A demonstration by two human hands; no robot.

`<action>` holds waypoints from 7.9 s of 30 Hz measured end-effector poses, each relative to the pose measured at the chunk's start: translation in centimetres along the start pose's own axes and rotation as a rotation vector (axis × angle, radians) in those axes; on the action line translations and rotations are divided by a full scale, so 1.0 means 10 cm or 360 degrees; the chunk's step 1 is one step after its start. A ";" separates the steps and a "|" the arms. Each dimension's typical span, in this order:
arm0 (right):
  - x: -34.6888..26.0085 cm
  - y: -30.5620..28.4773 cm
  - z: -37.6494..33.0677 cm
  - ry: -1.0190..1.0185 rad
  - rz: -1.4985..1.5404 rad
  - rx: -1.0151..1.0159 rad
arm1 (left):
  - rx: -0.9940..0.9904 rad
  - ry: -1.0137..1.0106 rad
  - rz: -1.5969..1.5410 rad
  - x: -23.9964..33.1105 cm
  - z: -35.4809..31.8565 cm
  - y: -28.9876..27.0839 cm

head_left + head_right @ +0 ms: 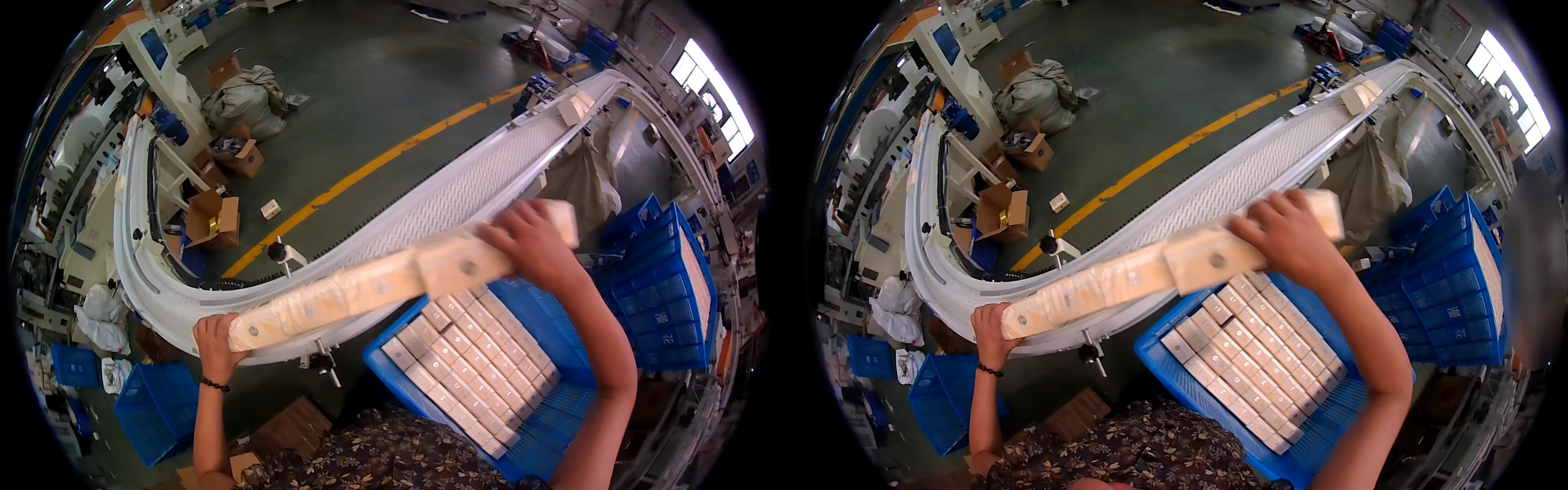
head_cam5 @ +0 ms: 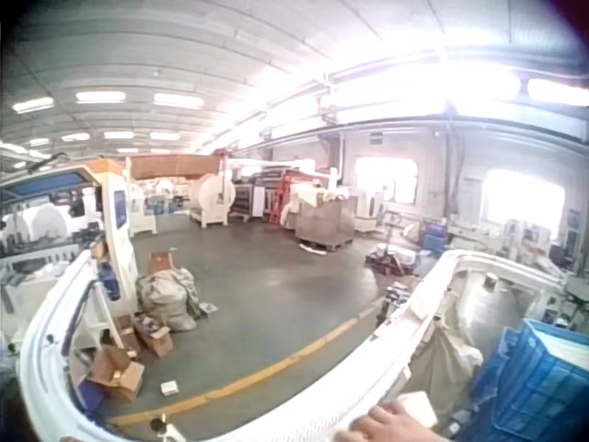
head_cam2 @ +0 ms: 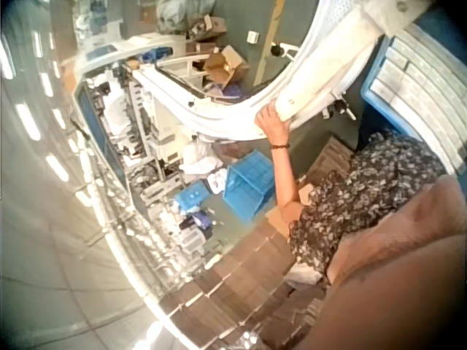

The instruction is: The person picks up rows of small white boxes from a large blue crate and places them onto a curved conveyor belt system in a factory setting.

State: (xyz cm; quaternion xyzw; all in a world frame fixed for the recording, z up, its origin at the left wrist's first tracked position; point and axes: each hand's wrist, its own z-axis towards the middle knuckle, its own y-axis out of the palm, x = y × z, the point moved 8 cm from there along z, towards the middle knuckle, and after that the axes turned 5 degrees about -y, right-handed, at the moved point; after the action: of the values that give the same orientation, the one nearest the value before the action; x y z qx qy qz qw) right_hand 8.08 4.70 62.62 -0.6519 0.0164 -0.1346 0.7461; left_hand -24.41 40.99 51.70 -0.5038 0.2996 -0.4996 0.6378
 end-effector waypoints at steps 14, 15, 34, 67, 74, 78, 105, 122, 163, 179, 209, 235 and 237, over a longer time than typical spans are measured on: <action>-0.16 0.75 0.14 0.0000 0.0758 0.0436 | -0.0104 -0.0256 0.0134 0.71 0.50 -0.68; -0.12 0.73 -0.24 0.0160 0.0713 0.0513 | 0.0014 -0.0192 -0.0266 1.12 0.45 -0.59; -3.39 4.92 -6.74 0.2045 0.1133 -0.1096 | -0.1699 0.1649 0.0460 3.32 -1.46 5.78; -1.24 -1.47 -5.11 0.1162 -0.0790 -0.0241 | 0.0271 0.1292 -0.0716 3.88 0.42 0.58; -0.34 -1.28 -2.82 0.0724 -0.0612 0.0067 | 0.0334 0.0620 -0.0423 1.85 0.48 -0.14; 0.24 -0.54 -0.95 0.0233 -0.0256 0.0140 | 0.0074 0.0127 -0.0248 0.85 0.22 0.02; -1.32 2.98 -5.12 0.2132 0.0894 -0.0490 | -0.1922 0.0847 -0.1160 4.01 -0.57 2.15; -3.76 4.98 -6.30 0.1636 0.1303 -0.1289 | -0.1876 0.1539 0.0703 3.03 -2.00 5.70; -1.39 -0.26 -5.71 0.1542 -0.0128 -0.0372 | -0.0327 0.1982 -0.0760 4.41 -0.10 2.02; 0.05 -0.36 -0.22 -0.0062 -0.0031 -0.0147 | -0.0439 0.0533 -0.0215 0.38 0.24 -0.05; -2.32 3.25 -2.98 0.0958 0.1745 -0.0876 | -0.0822 0.1185 -0.1455 3.00 -0.24 0.04; -3.76 2.62 -4.66 0.1743 0.1430 -0.0414 | -0.2251 0.3218 -0.3297 4.61 -0.22 -2.37; -3.80 2.59 -4.68 0.1668 0.1319 -0.0291 | -0.1738 0.3655 -0.3057 4.44 -0.17 -2.14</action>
State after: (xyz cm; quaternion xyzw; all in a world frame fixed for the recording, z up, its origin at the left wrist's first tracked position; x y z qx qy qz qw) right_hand -33.23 -29.18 24.63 -0.5008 0.6363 -0.1339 0.5713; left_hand -18.87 -1.17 76.75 0.0276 -0.3203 0.6334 0.7039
